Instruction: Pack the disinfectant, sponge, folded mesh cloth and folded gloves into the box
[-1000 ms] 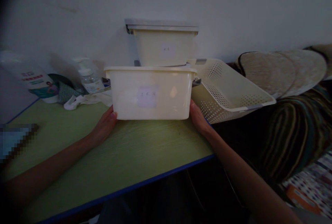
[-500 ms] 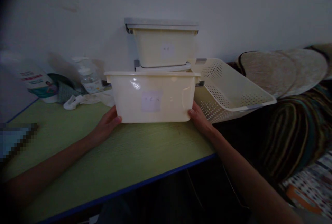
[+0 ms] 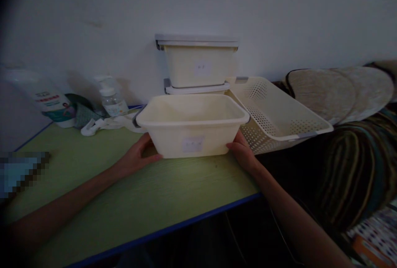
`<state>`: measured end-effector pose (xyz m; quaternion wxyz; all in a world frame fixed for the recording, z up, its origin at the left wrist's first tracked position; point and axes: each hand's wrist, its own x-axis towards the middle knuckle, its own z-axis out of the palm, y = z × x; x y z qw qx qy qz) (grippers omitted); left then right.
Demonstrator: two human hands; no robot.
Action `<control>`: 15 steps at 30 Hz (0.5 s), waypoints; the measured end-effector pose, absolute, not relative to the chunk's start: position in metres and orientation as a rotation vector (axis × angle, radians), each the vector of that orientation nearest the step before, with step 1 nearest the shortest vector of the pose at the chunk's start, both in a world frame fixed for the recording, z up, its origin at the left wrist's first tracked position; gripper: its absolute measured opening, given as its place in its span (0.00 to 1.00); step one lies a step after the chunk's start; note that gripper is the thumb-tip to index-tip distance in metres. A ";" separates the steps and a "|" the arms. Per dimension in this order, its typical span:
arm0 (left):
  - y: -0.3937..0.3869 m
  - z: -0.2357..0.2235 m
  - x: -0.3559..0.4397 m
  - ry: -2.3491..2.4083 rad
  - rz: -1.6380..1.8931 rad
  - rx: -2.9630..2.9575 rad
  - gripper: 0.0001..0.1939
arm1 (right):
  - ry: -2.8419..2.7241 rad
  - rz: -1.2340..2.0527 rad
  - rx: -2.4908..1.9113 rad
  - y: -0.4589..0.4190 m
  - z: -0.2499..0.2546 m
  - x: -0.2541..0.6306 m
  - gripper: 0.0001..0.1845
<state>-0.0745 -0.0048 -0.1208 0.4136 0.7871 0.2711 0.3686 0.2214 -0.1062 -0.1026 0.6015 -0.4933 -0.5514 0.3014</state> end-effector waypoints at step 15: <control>-0.010 -0.112 -0.074 0.675 0.579 2.345 0.40 | -1.081 0.398 -1.135 -0.101 -0.111 0.234 0.27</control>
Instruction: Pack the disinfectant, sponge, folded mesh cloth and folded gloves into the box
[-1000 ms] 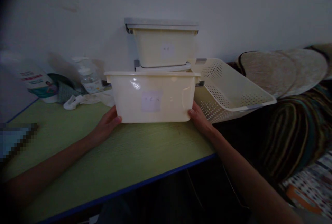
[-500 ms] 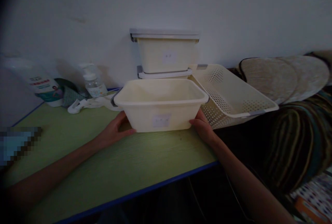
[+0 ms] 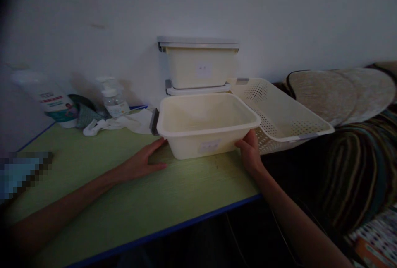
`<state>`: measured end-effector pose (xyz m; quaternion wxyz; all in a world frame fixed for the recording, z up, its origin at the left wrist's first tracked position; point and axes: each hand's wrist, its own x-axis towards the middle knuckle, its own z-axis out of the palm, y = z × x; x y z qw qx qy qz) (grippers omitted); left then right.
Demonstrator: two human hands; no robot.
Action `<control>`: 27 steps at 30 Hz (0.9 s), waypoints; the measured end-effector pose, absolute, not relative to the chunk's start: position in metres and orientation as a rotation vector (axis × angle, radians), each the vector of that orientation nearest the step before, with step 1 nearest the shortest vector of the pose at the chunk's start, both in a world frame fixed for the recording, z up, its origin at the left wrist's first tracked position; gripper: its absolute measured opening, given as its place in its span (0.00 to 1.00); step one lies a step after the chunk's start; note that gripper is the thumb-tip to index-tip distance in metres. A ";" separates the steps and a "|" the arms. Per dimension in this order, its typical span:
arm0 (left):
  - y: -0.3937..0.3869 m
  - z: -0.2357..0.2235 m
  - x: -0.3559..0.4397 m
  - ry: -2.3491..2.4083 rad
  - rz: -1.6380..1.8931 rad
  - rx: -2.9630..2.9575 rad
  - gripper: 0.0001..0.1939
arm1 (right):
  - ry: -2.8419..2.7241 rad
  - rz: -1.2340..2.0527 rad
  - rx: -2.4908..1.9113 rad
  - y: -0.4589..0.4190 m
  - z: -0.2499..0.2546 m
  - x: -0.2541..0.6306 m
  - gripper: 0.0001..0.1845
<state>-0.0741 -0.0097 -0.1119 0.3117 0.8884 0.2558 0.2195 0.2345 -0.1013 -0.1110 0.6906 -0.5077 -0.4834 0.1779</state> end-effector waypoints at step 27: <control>0.020 -0.124 -0.092 1.390 0.694 2.556 0.22 | -0.913 0.018 -1.180 -0.164 -0.111 0.222 0.19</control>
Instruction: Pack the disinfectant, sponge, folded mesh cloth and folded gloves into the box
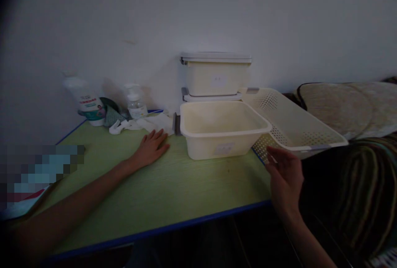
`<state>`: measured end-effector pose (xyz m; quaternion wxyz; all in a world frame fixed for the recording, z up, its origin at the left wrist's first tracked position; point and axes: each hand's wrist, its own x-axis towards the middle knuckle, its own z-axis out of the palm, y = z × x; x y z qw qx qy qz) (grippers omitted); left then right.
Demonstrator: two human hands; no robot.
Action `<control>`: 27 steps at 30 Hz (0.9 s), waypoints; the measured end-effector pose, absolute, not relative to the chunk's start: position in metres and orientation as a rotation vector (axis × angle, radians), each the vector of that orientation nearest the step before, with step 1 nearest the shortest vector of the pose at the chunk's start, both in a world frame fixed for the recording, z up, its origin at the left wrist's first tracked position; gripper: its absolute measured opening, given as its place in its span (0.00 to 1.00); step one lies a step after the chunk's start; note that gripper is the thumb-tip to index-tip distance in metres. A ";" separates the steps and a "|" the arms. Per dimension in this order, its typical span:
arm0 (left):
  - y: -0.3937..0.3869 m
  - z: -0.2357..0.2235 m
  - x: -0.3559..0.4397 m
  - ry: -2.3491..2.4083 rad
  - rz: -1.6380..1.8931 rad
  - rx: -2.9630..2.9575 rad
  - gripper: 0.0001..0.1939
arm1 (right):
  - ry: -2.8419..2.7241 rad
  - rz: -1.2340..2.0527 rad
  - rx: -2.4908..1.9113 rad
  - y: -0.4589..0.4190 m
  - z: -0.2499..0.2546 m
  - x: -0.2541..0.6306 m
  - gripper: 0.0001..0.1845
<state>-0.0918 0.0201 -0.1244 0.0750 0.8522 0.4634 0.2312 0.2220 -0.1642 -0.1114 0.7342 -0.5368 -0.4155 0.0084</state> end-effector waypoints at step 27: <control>-0.003 -0.097 -0.141 1.359 0.476 2.722 0.07 | -2.435 -0.137 -1.370 -0.026 -0.081 0.019 0.13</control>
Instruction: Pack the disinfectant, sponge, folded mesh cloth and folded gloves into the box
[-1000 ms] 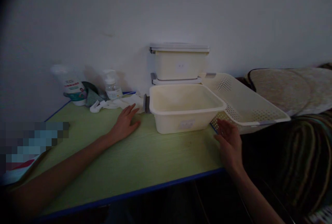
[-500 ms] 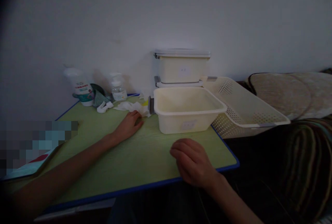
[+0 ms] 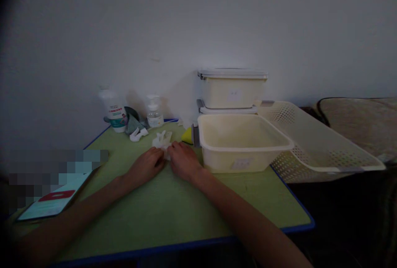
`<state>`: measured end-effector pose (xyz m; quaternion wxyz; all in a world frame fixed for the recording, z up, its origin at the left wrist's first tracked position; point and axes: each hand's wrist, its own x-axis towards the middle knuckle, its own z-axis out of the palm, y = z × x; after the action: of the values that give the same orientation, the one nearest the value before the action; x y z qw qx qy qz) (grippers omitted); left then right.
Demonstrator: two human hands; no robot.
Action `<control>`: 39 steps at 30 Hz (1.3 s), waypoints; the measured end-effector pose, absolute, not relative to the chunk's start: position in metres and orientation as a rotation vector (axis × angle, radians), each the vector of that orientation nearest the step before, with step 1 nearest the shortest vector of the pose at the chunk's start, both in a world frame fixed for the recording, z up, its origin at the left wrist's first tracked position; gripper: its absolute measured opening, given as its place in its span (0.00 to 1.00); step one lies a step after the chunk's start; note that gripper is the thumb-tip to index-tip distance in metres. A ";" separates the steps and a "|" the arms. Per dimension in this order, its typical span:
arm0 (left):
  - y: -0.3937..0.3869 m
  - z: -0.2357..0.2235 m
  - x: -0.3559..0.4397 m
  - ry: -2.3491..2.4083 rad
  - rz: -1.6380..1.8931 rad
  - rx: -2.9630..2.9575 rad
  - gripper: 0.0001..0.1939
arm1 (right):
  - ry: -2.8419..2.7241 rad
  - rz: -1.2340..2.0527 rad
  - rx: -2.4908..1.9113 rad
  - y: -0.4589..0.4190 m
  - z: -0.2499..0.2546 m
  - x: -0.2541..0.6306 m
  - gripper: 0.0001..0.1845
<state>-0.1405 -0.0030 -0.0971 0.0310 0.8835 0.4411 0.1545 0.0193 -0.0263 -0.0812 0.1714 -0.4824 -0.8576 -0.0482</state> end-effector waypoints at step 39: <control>0.030 -0.065 -0.172 1.178 1.904 1.609 0.09 | -2.003 -0.019 -1.683 0.000 -0.098 0.024 0.22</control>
<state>-0.1720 0.0298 -0.0655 0.1910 0.5727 0.4194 0.6779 0.0242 0.0005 -0.0981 0.2596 -0.6213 -0.7393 -0.0069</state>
